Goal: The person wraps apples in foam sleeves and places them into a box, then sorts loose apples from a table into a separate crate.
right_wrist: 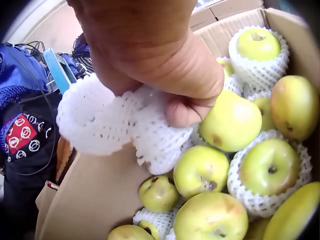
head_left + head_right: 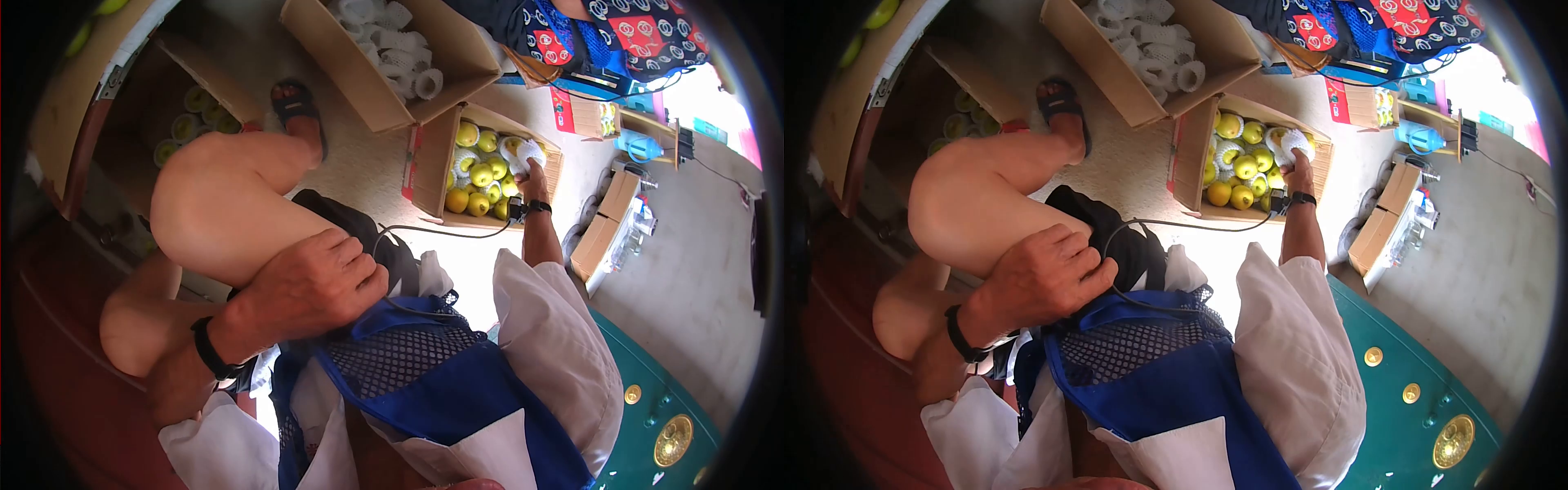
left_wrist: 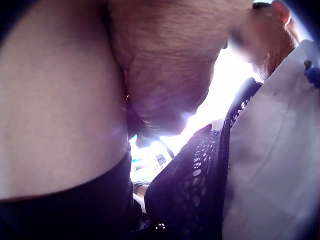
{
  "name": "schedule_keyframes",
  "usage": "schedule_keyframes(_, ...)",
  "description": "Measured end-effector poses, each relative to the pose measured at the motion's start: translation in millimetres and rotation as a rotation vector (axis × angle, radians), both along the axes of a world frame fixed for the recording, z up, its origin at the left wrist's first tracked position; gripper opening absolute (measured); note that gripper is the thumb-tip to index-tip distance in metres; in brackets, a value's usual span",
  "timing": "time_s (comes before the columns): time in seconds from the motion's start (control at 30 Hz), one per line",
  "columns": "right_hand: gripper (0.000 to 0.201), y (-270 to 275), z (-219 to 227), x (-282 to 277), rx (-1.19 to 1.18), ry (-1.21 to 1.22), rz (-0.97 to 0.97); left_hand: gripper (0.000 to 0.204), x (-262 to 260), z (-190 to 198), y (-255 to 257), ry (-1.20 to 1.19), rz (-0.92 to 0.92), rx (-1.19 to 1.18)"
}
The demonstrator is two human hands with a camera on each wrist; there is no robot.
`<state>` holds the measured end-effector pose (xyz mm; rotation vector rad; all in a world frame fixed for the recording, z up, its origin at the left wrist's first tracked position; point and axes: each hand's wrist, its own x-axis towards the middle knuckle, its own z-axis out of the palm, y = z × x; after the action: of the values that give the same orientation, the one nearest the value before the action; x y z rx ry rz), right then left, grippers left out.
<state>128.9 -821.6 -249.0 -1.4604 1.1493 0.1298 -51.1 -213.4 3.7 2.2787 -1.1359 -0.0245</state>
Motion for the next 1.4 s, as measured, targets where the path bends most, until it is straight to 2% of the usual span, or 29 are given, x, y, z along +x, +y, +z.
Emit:
schedule_keyframes(0.03,0.024,-14,-2,-4,0.021,0.008,0.066,0.024,0,-1,-1,-0.002,0.0,-0.006)
schedule_keyframes(0.07,0.02,6,15,-7,0.094,-0.131,0.011,0.024,-1,-1,-1,-0.001,0.0,-0.013)
schedule_keyframes(0.17,0.017,7,26,-20,0.237,-0.405,-0.057,0.024,0,-2,-1,0.009,0.0,-0.014)
schedule_keyframes(0.2,0.016,11,30,-25,0.229,-0.37,-0.094,0.024,-1,-1,-1,0.017,-0.003,-0.014)
schedule_keyframes(0.3,0.024,14,39,-18,0.139,-0.312,0.072,0.025,-2,-2,-2,0.015,0.001,-0.017)
schedule_keyframes(0.33,0.025,8,46,-24,0.268,-0.443,0.237,0.025,-1,-3,-1,0.02,0.003,-0.018)
schedule_keyframes(0.43,0.029,5,52,-31,-0.276,-0.069,0.411,0.025,-2,-2,-4,0.031,-0.011,-0.026)
schedule_keyframes(0.47,0.035,-15,40,-26,-0.323,-0.132,0.524,0.025,-1,-2,-4,0.025,-0.012,-0.018)
schedule_keyframes(0.57,0.035,12,55,-15,-0.129,-0.32,0.43,0.024,0,-2,-2,0.027,-0.003,-0.007)
schedule_keyframes(0.6,0.029,-7,52,-20,-0.251,-0.285,0.631,0.024,-1,-1,-4,0.032,-0.005,-0.012)
schedule_keyframes(0.63,0.027,-21,45,-16,-0.12,-0.359,0.43,0.024,-1,-2,-4,0.029,-0.006,-0.016)
schedule_keyframes(0.7,0.023,-13,48,1,0.153,-0.496,0.03,0.025,-1,-3,-5,0.022,0.0,-0.014)
schedule_keyframes(0.73,0.022,-35,42,-2,0.366,-0.518,0.183,0.025,-1,-3,-4,0.029,-0.004,-0.006)
schedule_keyframes(0.77,0.021,-59,38,-17,0.013,-0.254,0.373,0.025,-1,-1,-3,0.038,-0.014,-0.002)
schedule_keyframes(0.83,0.028,-63,40,-6,-0.428,0.03,0.535,0.025,1,-1,-6,0.03,-0.012,0.0)
schedule_keyframes(0.93,0.031,-22,65,-8,-0.094,-0.212,0.488,0.025,0,-1,-8,0.024,-0.007,-0.003)
schedule_keyframes(1.0,0.032,-25,68,-8,-0.083,-0.285,0.55,0.025,3,1,-8,0.034,-0.011,-0.013)
schedule_keyframes(1.1,0.038,-36,72,-2,-0.609,-0.443,1.051,0.026,2,-2,-9,0.02,-0.012,0.001)
schedule_keyframes(1.13,0.04,-41,71,-6,-0.66,-0.437,1.057,0.026,2,-1,-10,0.016,-0.023,-0.001)
schedule_keyframes(1.2,0.041,-43,73,-10,-0.423,-0.206,0.593,0.026,4,1,-9,-0.006,-0.022,-0.001)
schedule_keyframes(1.3,0.035,-48,70,-7,-0.395,-0.046,0.523,0.026,4,-1,-10,0.013,-0.008,-0.02)
schedule_keyframes(1.33,0.029,-51,67,-16,-0.518,0.03,0.631,0.026,2,-1,-11,0.015,-0.012,-0.021)
schedule_keyframes(1.4,0.037,-36,70,-24,-0.895,0.377,0.735,0.026,3,-3,-10,0.0,-0.009,-0.017)
